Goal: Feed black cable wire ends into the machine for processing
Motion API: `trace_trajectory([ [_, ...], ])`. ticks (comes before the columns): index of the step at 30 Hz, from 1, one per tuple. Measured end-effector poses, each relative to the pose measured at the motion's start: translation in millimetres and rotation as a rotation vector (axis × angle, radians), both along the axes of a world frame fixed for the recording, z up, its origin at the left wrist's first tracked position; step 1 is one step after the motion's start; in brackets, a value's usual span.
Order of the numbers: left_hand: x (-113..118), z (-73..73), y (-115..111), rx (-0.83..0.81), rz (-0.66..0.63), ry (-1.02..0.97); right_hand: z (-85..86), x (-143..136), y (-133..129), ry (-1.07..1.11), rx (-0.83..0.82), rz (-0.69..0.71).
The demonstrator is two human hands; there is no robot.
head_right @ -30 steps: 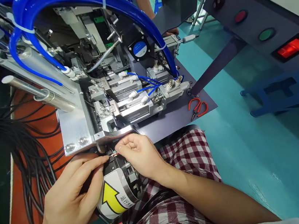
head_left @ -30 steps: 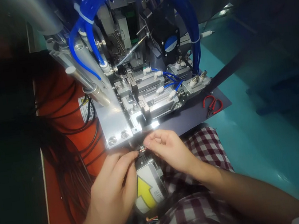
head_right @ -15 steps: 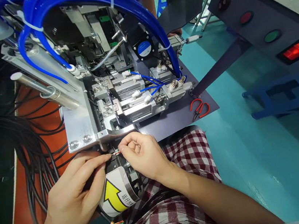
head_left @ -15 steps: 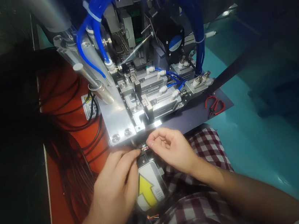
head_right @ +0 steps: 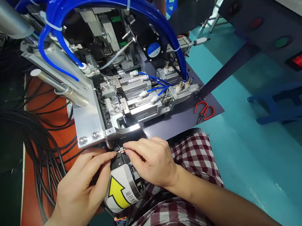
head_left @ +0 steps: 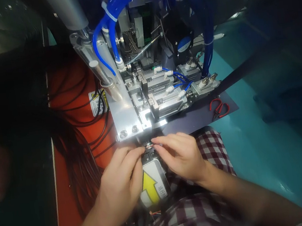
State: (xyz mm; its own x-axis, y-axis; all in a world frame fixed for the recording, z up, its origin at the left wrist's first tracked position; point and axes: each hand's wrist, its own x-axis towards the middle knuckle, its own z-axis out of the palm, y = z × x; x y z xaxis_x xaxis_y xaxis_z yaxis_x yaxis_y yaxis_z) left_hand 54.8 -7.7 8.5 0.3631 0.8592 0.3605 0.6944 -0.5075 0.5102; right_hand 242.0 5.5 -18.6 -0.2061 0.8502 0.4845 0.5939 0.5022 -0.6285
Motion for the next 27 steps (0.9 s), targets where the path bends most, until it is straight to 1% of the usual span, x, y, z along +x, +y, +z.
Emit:
trace_trajectory([
  [5,-1.2,-1.6,-0.4,0.003,0.006,0.004,1.7,3.4,-1.7,-0.088,0.135,0.036],
  [7,-1.6,-2.2,-0.5,0.008,0.013,0.009,1.6,2.6,-2.7,-0.065,0.119,0.041],
  [8,-1.7,-2.3,-0.6,0.01,0.016,0.011,1.4,1.7,-2.8,-0.021,0.065,0.03],
  [9,-1.7,-2.4,-0.7,0.011,0.018,0.011,1.3,0.5,-2.4,0.046,-0.025,0.015],
  [11,-1.7,-2.3,-0.6,0.01,0.018,0.009,2.0,-2.0,0.2,0.206,-0.28,-0.01],
  [13,-1.5,-2.1,-0.1,0.005,0.013,0.009,4.1,-3.9,4.2,0.322,-0.52,-0.007],
  [15,-1.3,-2.0,0.5,0.003,0.011,0.01,7.4,-4.9,7.9,0.343,-0.647,0.017],
  [17,-1.4,-2.2,0.8,0.002,0.009,0.01,10.9,-5.4,9.8,0.313,-0.681,0.039],
  [21,-1.9,-2.2,0.3,0.007,0.004,0.005,15.7,-6.3,8.8,0.252,-0.669,0.048],
  [27,-2.6,-2.6,-1.5,0.011,0.002,-0.001,15.1,-4.8,7.3,0.206,-0.673,0.024],
])
